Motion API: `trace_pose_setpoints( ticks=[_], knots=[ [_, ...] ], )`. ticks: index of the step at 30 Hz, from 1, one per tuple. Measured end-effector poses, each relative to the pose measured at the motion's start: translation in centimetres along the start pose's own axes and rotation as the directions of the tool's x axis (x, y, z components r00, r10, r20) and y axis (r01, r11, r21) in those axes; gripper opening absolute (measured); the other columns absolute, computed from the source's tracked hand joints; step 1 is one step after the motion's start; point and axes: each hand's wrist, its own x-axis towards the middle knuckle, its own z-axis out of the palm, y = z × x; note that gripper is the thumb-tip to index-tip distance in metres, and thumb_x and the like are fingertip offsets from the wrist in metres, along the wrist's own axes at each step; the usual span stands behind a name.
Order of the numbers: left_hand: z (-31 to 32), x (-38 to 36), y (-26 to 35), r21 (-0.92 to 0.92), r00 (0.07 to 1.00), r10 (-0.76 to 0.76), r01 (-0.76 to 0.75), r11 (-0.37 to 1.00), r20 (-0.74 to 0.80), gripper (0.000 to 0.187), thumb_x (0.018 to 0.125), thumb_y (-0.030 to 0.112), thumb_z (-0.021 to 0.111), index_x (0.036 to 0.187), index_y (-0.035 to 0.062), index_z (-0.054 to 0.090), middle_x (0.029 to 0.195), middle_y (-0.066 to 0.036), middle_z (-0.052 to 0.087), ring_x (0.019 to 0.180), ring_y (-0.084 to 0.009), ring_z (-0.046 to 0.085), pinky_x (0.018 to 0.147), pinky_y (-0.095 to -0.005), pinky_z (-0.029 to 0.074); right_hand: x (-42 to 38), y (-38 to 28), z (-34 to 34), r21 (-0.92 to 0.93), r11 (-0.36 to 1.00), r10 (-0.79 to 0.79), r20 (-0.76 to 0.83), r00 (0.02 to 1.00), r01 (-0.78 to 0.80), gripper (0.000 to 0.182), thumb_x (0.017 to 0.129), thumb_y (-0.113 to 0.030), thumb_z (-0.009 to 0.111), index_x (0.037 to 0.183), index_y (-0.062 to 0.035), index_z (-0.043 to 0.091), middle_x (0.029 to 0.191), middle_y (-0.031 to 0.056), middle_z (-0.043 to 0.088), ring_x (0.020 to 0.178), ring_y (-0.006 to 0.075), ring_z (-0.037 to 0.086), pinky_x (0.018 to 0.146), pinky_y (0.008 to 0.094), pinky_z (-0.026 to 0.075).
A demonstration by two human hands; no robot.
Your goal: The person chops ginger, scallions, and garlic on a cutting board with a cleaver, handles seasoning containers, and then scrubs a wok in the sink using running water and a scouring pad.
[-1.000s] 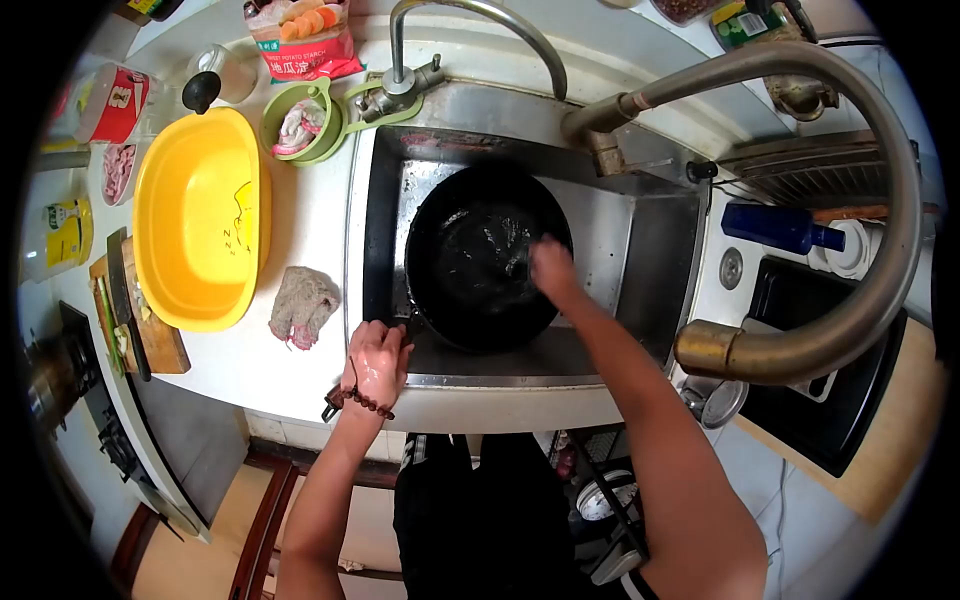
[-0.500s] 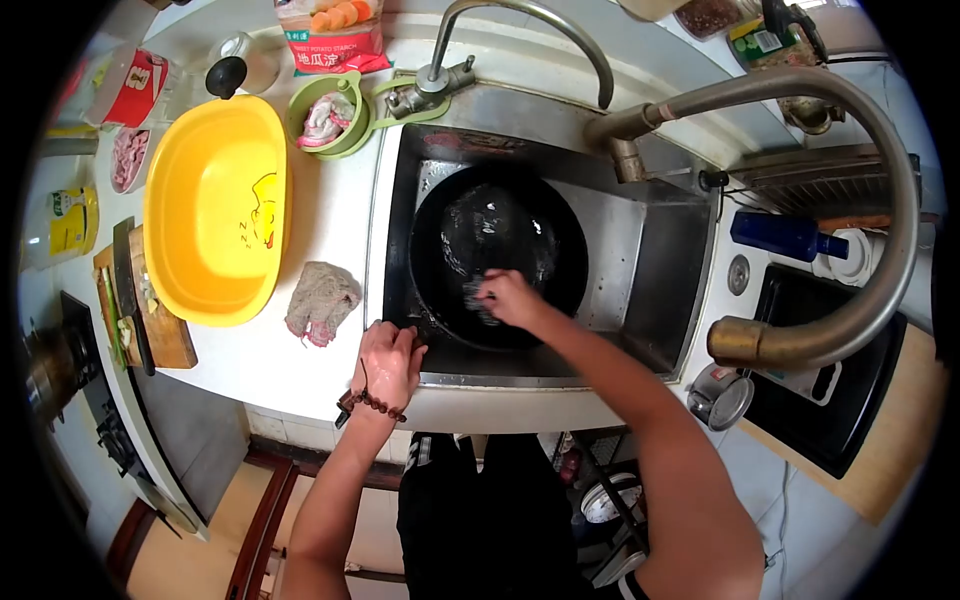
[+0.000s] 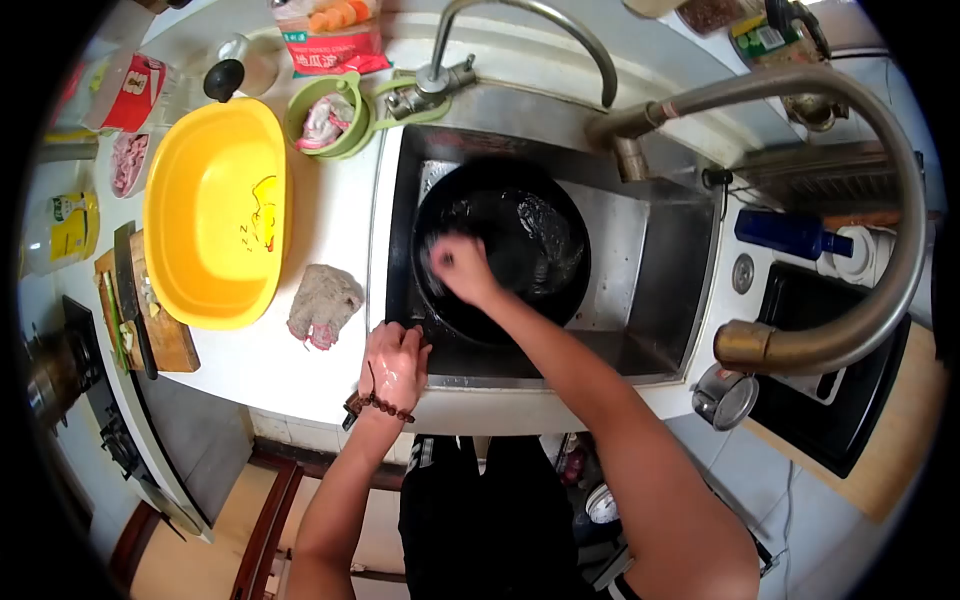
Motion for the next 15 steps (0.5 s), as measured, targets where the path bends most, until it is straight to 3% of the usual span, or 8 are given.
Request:
trace_pose_setpoints(
  ticks=[3,5,7,9,11,13,15],
  knots=[
    [-0.1,0.0,0.0,-0.003,1.000,0.010,-0.010,1.000,-0.004,0.027,0.076,0.005,0.076,0.101,-0.0001,0.070,0.086,-0.015,0.058,0.085,-0.0348,0.058,0.077,-0.0448,0.050,-7.7,0.7,-6.0,-0.159,0.978,-0.070,0.352,0.933,0.133,0.005,0.075,-0.006,0.069,0.076,-0.0092,0.066,0.089,0.0100,0.069,0.088,0.0325,0.067,0.076,0.0460,0.050],
    [0.1,0.0,0.1,0.002,1.000,0.016,-0.016,1.000,0.009,0.025,0.076,0.005,0.076,0.100,0.0001,0.070,0.085,-0.014,0.058,0.084,-0.0345,0.058,0.077,-0.0443,0.049,-10.4,4.1,-11.5,-0.549,0.830,0.357,0.658,0.663,0.098,0.008,0.075,-0.006,0.070,0.083,-0.0085,0.068,0.092,0.0124,0.068,0.095,0.0324,0.067,0.079,0.0483,0.054],
    [0.4,0.4,0.0,-0.011,0.998,0.057,-0.056,0.998,0.009,0.025,0.076,0.005,0.076,0.100,0.0003,0.070,0.086,-0.014,0.058,0.085,-0.0337,0.058,0.077,-0.0438,0.049,-9.9,6.8,-16.1,-0.798,0.603,0.486,0.342,0.804,-0.026,0.014,0.073,-0.006,0.070,0.088,-0.0065,0.069,0.092,0.0168,0.067,0.098,0.0361,0.066,0.082,0.0496,0.057],
    [0.4,0.9,0.6,-0.013,0.996,0.089,-0.089,0.996,0.012,0.025,0.076,0.005,0.076,0.100,0.0004,0.070,0.086,-0.014,0.058,0.085,-0.0330,0.058,0.077,-0.0437,0.050,-6.2,11.0,-16.7,-0.860,0.509,0.199,0.150,0.969,0.028,0.015,0.073,-0.004,0.070,0.088,-0.0048,0.068,0.092,0.0192,0.067,0.091,0.0411,0.067,0.082,0.0498,0.057],
    [0.7,0.8,0.7,0.024,0.998,0.053,-0.054,0.998,0.019,0.025,0.077,0.005,0.076,0.101,0.0004,0.070,0.086,-0.014,0.059,0.085,-0.0329,0.058,0.077,-0.0436,0.050,0.9,7.8,-16.7,-0.801,0.593,0.184,0.033,0.982,-0.084,0.014,0.074,-0.002,0.069,0.087,-0.0033,0.067,0.090,0.0199,0.065,0.089,0.0415,0.066,0.080,0.0502,0.056],
    [0.6,1.0,0.8,0.041,0.999,0.042,-0.044,0.998,0.032,0.025,0.077,0.005,0.076,0.102,0.0003,0.071,0.086,-0.014,0.059,0.085,-0.0332,0.058,0.077,-0.0436,0.050,5.3,6.4,-12.0,-0.519,0.830,0.094,-0.235,0.967,-0.207,0.010,0.076,0.000,0.066,0.086,-0.0028,0.066,0.089,0.0203,0.063,0.089,0.0417,0.065,0.078,0.0500,0.054],
    [0.7,1.1,0.8,0.011,0.999,0.051,-0.051,0.999,0.007,0.027,0.077,0.005,0.077,0.102,0.0002,0.071,0.086,-0.014,0.059,0.085,-0.0335,0.058,0.077,-0.0437,0.050,6.4,4.5,-6.5,-0.365,0.909,0.053,-0.377,0.925,-0.201,0.007,0.078,0.000,0.066,0.085,-0.0027,0.065,0.091,0.0217,0.063,0.089,0.0426,0.065,0.077,0.0502,0.053]
  ],
)
